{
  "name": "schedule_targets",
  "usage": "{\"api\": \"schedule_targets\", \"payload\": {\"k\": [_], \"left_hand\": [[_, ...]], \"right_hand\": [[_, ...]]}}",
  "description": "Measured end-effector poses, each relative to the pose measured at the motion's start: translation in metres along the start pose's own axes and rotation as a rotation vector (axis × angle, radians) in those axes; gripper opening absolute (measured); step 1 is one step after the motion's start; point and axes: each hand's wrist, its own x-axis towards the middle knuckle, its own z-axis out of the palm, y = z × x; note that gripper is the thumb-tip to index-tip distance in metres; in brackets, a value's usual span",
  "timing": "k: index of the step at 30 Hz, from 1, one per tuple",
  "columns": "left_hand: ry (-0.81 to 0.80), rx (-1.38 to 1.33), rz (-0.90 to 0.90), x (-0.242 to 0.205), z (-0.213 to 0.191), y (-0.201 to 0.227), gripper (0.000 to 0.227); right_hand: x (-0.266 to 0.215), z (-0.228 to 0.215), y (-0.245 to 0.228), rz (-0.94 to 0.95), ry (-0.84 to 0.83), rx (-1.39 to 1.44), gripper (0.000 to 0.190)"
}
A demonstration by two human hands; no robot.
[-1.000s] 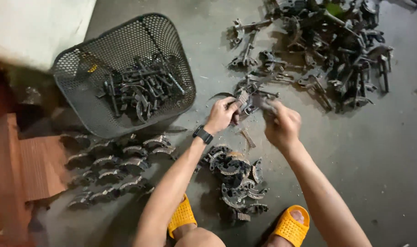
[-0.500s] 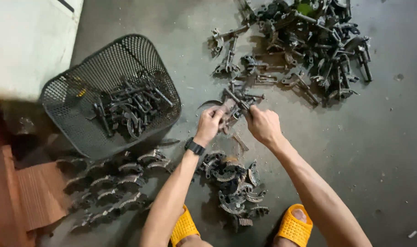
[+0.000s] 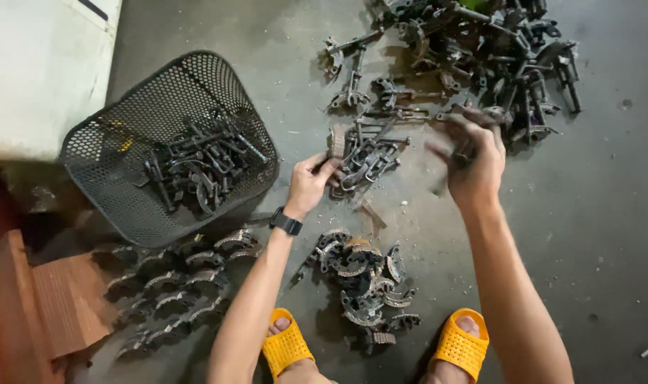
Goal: The person sits on the floor and disassembles metal parts by hand, separating components and placing them into a black mesh basket. The person repeatedly picks up metal assemblies, pulls them apart, and drops the separated pieces into the basket or onto the floor.
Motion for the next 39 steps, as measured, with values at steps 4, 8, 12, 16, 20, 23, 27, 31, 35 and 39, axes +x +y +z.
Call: {"api": "schedule_targets", "payload": {"k": [4, 8, 12, 16, 20, 23, 27, 31, 35, 39], "left_hand": [[-0.031, 0.169, 0.009, -0.011, -0.001, -0.017, 0.028], [-0.019, 0.490, 0.184, -0.040, 0.000, -0.025, 0.028], [-0.278, 0.558, 0.172, -0.107, 0.015, 0.018, 0.018], [-0.516, 0.607, 0.075, -0.178, 0.030, 0.014, 0.022], [-0.719, 0.876, 0.044, -0.205, 0.042, 0.009, 0.036], [-0.663, 0.852, 0.058, -0.185, 0.048, 0.043, 0.054], [-0.349, 0.634, 0.286, -0.141, 0.035, 0.032, 0.044], [-0.130, 0.473, -0.052, -0.055, 0.038, 0.054, 0.029], [-0.141, -0.190, -0.264, -0.022, 0.031, 0.079, 0.049], [-0.258, -0.551, -0.146, -0.047, 0.018, 0.087, 0.064]], "right_hand": [[0.038, -0.051, 0.026, 0.362, 0.007, -0.134, 0.008], [0.074, -0.128, 0.082, 0.110, 0.007, -1.021, 0.018], [0.079, -0.165, 0.113, -0.552, -0.050, -1.580, 0.029], [0.100, -0.214, 0.180, -0.515, -0.012, -1.695, 0.023], [0.099, -0.192, 0.168, -0.103, -0.123, -1.655, 0.022], [0.088, -0.161, 0.133, 0.183, -0.109, -1.253, 0.024], [0.068, -0.114, 0.075, 0.359, -0.099, -0.721, 0.019], [0.023, -0.038, -0.020, 0.316, -0.360, -0.904, 0.022], [-0.013, 0.044, -0.098, 0.362, -0.609, -1.053, 0.017], [0.013, 0.024, -0.074, 0.198, -0.455, -0.974, 0.027]]}}
